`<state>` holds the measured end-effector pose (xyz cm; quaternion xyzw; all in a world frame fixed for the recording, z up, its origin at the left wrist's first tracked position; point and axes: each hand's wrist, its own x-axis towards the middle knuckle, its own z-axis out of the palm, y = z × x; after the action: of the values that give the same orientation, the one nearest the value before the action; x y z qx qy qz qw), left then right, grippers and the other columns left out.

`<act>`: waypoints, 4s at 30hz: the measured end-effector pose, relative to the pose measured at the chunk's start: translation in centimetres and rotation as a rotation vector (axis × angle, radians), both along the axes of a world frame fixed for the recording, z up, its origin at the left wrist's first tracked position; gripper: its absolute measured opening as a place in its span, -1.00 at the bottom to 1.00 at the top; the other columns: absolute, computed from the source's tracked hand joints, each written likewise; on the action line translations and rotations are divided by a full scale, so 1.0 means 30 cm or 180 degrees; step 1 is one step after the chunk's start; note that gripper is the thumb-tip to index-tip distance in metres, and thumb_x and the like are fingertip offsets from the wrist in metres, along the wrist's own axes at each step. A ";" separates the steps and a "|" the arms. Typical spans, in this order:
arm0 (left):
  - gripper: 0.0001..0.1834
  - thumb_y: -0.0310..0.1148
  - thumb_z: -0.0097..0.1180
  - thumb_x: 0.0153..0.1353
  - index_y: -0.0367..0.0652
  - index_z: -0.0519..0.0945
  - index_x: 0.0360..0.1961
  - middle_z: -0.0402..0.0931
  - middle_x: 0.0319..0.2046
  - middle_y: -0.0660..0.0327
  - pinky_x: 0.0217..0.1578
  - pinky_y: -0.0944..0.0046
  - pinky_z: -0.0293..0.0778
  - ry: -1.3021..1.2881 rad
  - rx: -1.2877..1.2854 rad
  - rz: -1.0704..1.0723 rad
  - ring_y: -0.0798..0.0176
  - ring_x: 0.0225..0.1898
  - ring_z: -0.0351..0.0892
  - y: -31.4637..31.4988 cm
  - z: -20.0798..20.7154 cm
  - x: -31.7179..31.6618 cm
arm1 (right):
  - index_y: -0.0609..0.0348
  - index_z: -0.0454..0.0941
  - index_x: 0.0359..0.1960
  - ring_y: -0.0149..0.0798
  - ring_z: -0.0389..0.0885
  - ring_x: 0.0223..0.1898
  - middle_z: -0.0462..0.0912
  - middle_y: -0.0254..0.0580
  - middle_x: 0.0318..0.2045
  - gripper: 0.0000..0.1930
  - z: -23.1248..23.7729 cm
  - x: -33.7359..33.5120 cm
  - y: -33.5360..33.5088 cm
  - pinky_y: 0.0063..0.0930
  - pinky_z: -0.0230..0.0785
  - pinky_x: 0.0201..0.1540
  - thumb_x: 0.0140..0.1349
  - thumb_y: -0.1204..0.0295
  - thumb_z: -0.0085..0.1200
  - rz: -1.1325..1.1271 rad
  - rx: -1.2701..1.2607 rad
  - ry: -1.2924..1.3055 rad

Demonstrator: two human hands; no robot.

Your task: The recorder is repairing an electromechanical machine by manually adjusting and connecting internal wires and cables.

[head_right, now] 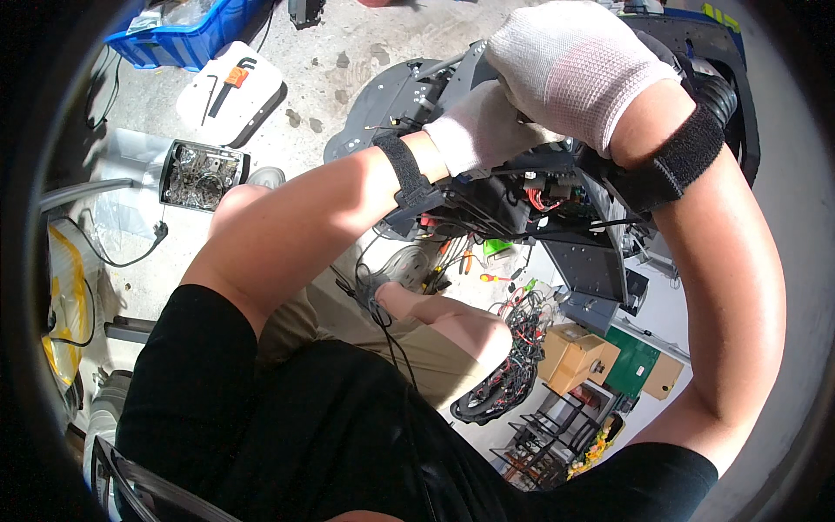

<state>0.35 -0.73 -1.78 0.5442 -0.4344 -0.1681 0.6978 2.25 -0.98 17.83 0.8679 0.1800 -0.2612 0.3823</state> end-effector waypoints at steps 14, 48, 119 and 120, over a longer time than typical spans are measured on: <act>-0.62 -0.15 0.26 0.31 -0.21 0.67 -0.02 0.73 -0.14 0.00 0.05 0.16 0.57 -0.0040 0.0090 -0.0298 0.00 -0.01 0.71 -0.005 0.011 0.030 | 0.24 0.67 -0.31 0.08 0.74 -0.23 0.70 0.07 -0.38 -0.89 0.001 0.037 -0.071 -0.19 0.58 -0.16 0.11 0.59 0.17 -0.0435 0.0687 0.0318; -0.51 0.06 0.06 0.38 -0.17 0.70 -0.08 0.70 -0.12 -0.07 0.04 0.05 0.55 -0.1136 0.0131 0.0410 -0.13 -0.01 0.66 -0.103 -0.068 -0.008 | 0.09 0.78 -0.42 0.01 0.77 -0.37 0.74 -0.01 -0.45 -0.73 -0.072 -0.044 -0.018 -0.16 0.64 -0.26 0.30 0.22 0.16 -0.0153 -0.0510 -0.0730; -0.63 -0.12 0.25 0.24 -0.22 0.69 -0.14 0.70 -0.21 -0.09 -0.02 0.06 0.58 0.0366 -0.0174 0.0010 -0.14 -0.05 0.68 -0.012 0.008 -0.023 | 0.18 0.67 -0.36 0.07 0.73 -0.29 0.70 -0.01 -0.42 -0.81 -0.023 -0.002 -0.101 -0.13 0.58 -0.15 0.17 0.30 0.23 0.0377 0.0568 0.0071; -0.61 -0.09 0.26 0.24 -0.22 0.69 -0.13 0.70 -0.21 -0.09 -0.02 0.06 0.58 0.0429 -0.0073 -0.0083 -0.14 -0.05 0.68 0.004 0.010 -0.014 | 0.18 0.67 -0.36 0.07 0.73 -0.29 0.70 -0.01 -0.42 -0.81 -0.022 0.006 -0.080 -0.13 0.58 -0.15 0.17 0.30 0.23 0.0385 0.0588 0.0074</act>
<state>-0.08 -0.61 -1.48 0.5179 -0.3954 -0.2084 0.7294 2.42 -3.39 17.16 0.8839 0.2597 -0.2300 0.3137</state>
